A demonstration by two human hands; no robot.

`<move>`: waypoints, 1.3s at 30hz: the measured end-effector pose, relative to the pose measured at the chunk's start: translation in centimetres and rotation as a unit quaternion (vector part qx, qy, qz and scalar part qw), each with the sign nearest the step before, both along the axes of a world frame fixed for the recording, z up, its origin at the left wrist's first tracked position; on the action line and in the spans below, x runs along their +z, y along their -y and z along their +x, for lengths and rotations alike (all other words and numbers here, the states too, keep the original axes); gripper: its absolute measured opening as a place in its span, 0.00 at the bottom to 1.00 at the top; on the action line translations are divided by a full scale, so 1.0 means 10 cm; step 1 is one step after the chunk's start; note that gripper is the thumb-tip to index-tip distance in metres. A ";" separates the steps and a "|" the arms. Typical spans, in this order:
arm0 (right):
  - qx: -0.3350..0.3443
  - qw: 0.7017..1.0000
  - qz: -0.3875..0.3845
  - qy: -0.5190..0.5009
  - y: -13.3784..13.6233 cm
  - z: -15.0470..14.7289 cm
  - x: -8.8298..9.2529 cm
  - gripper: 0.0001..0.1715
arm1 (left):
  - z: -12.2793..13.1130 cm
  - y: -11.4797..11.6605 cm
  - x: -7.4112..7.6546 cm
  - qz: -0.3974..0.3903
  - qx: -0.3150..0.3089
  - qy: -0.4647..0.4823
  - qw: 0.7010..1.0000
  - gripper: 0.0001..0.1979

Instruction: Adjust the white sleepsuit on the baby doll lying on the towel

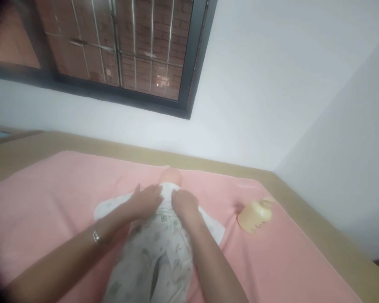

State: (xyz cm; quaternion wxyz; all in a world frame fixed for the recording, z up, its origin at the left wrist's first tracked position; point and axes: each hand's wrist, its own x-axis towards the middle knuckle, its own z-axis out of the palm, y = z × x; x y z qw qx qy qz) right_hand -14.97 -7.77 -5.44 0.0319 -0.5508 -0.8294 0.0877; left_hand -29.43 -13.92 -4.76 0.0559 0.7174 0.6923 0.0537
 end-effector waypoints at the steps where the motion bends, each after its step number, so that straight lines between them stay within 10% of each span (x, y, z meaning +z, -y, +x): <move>1: 0.009 1.000 0.007 0.019 0.06 0.00 0.03 0.28 | -0.03 -0.03 0.01 -0.008 0.010 0.029 0.999 0.24; 6: 0.072 0.994 0.032 0.074 0.30 0.01 0.13 0.19 | -0.12 -0.13 0.02 -0.047 0.046 0.103 0.992 0.27; 14: -0.008 1.000 -0.003 -0.029 -0.11 0.01 -0.09 0.31 | 0.01 0.07 0.08 -0.023 -0.011 -0.009 1.000 0.28; 21: 0.065 0.990 0.073 0.097 0.29 -0.04 0.02 0.14 | -0.10 -0.11 -0.01 -0.023 0.041 0.113 0.992 0.26; 31: 0.044 0.993 0.065 0.089 0.08 -0.02 -0.02 0.23 | 0.16 0.08 -0.05 0.038 0.016 -0.081 0.996 0.24; 39: 0.095 0.991 0.065 0.062 0.31 0.02 0.11 0.19 | -0.07 -0.19 -0.11 -0.006 0.074 0.112 0.991 0.27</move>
